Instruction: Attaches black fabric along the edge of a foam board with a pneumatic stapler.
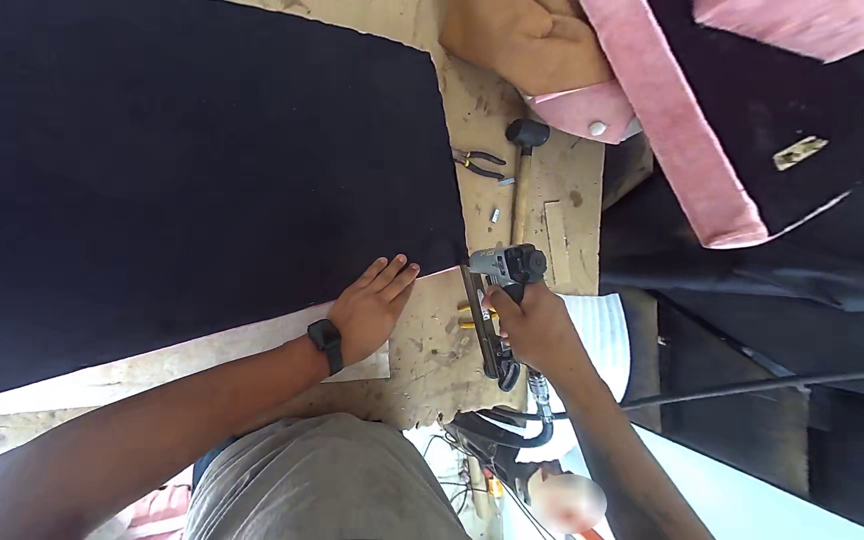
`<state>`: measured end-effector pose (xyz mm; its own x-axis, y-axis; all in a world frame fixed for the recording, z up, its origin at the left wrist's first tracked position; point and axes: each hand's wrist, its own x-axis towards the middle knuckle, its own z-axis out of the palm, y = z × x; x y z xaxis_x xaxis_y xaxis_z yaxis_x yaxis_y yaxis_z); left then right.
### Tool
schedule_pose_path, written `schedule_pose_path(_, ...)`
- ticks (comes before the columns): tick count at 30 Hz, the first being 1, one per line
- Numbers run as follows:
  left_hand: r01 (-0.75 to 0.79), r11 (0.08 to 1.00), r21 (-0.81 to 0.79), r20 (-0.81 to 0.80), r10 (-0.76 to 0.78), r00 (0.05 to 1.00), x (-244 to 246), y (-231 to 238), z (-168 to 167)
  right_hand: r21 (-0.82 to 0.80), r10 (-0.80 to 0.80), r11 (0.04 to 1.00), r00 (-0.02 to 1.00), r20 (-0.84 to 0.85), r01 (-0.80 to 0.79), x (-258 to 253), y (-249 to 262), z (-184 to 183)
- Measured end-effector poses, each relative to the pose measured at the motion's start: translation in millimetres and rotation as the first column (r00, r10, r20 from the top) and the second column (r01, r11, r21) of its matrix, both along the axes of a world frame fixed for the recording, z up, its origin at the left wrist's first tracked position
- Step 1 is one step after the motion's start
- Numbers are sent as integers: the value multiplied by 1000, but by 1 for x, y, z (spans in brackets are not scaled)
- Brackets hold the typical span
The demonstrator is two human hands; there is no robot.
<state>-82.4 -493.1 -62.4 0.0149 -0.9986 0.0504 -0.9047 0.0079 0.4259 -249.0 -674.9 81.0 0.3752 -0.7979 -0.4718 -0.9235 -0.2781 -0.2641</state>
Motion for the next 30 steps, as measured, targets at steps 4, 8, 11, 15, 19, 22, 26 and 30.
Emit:
schedule_pose_path(4,3,999,54,39,-5,999,-4,2,4,63,-17,998,996,84,11,2,8,3)
schedule_pose_path(8,-14,997,80,60,10,998,-14,7,2,71,-9,997,998,69,4,5,20,-1)
schedule_pose_path(11,-6,993,120,96,-6,995,-17,11,2,73,2,997,999,55,-6,9,19,1)
schedule_pose_path(15,1,990,138,135,-20,991,-18,12,6,97,-14,995,995,102,4,13,24,6)
schedule_pose_path(19,6,991,134,142,-25,990,-20,22,6,149,-12,989,993,117,-6,22,46,4)
schedule_pose_path(22,1,992,123,128,-17,992,-21,25,5,144,19,989,997,76,-30,28,49,5)
schedule_pose_path(26,-24,997,76,-4,25,1000,-14,42,19,128,51,990,997,51,-57,31,51,7)
schedule_pose_path(30,-151,988,45,-21,152,988,12,77,29,147,24,989,998,63,-34,32,49,2)
